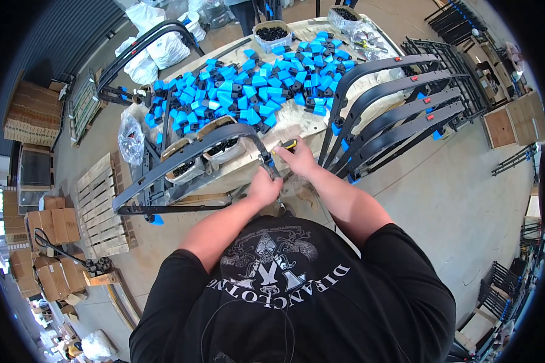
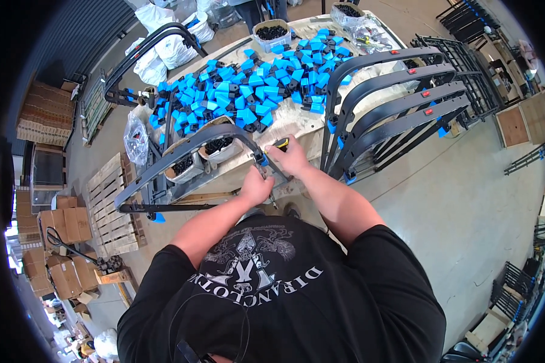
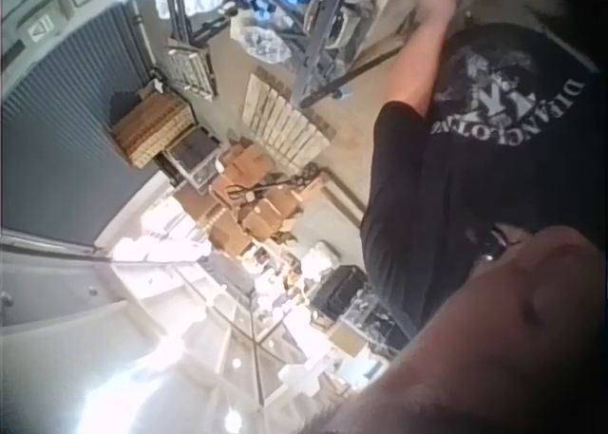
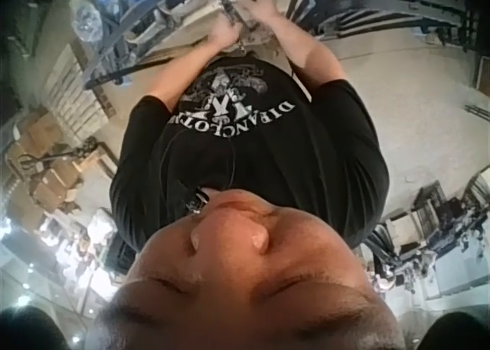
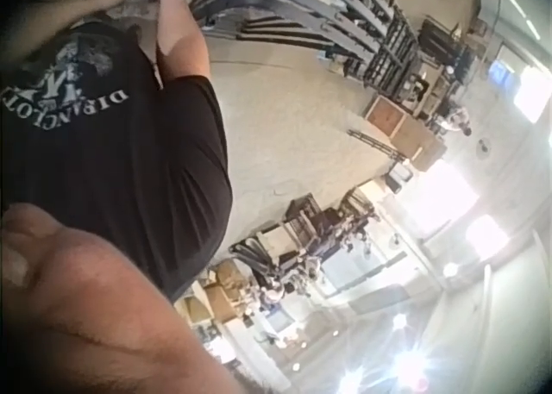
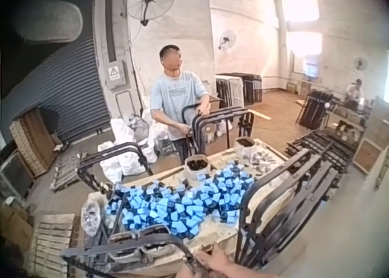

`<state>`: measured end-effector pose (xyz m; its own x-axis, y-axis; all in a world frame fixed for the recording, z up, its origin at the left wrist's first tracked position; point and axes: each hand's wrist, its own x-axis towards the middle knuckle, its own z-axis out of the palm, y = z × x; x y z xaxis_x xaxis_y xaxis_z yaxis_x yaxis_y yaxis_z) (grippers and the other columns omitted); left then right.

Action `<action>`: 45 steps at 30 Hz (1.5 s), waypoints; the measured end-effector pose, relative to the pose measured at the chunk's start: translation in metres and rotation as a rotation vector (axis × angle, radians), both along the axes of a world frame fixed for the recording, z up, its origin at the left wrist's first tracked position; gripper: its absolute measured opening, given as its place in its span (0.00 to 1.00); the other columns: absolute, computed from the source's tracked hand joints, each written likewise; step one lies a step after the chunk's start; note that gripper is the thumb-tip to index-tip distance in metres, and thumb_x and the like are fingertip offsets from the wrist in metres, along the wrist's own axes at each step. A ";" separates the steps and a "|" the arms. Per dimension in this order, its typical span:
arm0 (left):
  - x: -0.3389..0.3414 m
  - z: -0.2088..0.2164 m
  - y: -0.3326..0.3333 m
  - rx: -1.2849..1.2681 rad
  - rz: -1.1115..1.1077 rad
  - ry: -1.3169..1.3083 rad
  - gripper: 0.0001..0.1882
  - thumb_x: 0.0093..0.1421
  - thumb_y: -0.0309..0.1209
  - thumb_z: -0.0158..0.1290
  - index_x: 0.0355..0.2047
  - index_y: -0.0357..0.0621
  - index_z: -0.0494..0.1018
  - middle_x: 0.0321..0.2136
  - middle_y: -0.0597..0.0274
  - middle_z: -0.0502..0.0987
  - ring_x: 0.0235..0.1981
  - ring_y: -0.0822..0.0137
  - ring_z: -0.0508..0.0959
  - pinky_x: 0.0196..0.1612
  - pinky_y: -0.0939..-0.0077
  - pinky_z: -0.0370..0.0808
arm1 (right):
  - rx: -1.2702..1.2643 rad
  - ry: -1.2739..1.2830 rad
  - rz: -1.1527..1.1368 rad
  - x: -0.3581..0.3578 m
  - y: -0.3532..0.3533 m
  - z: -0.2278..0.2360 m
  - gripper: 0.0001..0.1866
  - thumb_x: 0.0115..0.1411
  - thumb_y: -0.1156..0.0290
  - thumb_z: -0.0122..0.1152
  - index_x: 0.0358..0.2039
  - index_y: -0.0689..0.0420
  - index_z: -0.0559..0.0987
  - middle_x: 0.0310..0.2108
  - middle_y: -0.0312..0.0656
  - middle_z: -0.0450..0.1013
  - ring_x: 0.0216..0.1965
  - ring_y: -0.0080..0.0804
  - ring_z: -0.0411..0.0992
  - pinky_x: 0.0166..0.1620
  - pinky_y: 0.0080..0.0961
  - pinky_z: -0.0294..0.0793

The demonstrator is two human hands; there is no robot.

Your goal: Assembling plastic caps onto metal furniture frames and trimming attachments with pliers.

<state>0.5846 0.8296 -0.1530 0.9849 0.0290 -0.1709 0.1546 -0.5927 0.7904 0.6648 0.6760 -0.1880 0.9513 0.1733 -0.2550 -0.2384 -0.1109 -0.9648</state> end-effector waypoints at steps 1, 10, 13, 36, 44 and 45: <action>-0.001 -0.008 0.000 0.052 0.027 0.032 0.17 0.54 0.34 0.56 0.36 0.30 0.69 0.31 0.35 0.79 0.34 0.38 0.80 0.41 0.50 0.77 | 0.177 -0.019 -0.021 -0.001 0.003 -0.008 0.31 0.56 0.49 0.73 0.41 0.64 0.72 0.33 0.41 0.76 0.34 0.24 0.73 0.38 0.27 0.75; 0.005 -0.006 -0.004 0.121 0.042 0.176 0.22 0.55 0.36 0.58 0.40 0.27 0.67 0.35 0.29 0.78 0.40 0.35 0.79 0.45 0.49 0.76 | -0.357 0.235 0.038 -0.047 -0.011 0.002 0.33 0.54 0.55 0.71 0.49 0.68 0.73 0.37 0.54 0.79 0.38 0.46 0.79 0.42 0.35 0.77; 0.001 -0.012 0.000 0.156 0.040 0.122 0.23 0.55 0.38 0.59 0.40 0.28 0.67 0.34 0.30 0.78 0.40 0.35 0.79 0.44 0.49 0.76 | -0.292 0.313 0.108 -0.064 -0.016 0.080 0.29 0.58 0.62 0.67 0.53 0.68 0.71 0.43 0.51 0.76 0.43 0.34 0.75 0.47 0.32 0.74; -0.024 0.007 0.248 -0.662 0.752 0.107 0.41 0.58 0.20 0.52 0.70 0.31 0.48 0.29 0.57 0.76 0.22 0.68 0.75 0.29 0.71 0.79 | -0.504 -0.028 -0.211 -0.010 -0.008 0.045 0.37 0.51 0.53 0.72 0.57 0.59 0.70 0.46 0.57 0.77 0.48 0.48 0.77 0.51 0.37 0.74; -0.078 -0.019 0.275 -0.382 0.734 0.070 0.34 0.61 0.22 0.53 0.66 0.31 0.53 0.39 0.51 0.78 0.32 0.64 0.80 0.34 0.70 0.81 | -0.374 0.405 0.602 -0.090 0.078 0.032 0.20 0.57 0.65 0.65 0.48 0.58 0.80 0.34 0.40 0.79 0.22 0.27 0.73 0.25 0.26 0.74; -0.095 -0.025 0.281 -0.428 0.690 0.089 0.30 0.61 0.24 0.54 0.62 0.30 0.58 0.39 0.52 0.78 0.32 0.65 0.80 0.34 0.72 0.81 | -0.366 0.377 0.697 -0.084 0.111 0.052 0.19 0.58 0.66 0.64 0.50 0.57 0.80 0.36 0.40 0.79 0.23 0.28 0.74 0.25 0.26 0.74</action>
<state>0.4899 1.1103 -0.1783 0.7516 0.5383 -0.3812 0.4472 0.0089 0.8944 0.5806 0.7866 -0.1363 0.5003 0.5298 -0.6849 -0.2968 -0.6381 -0.7104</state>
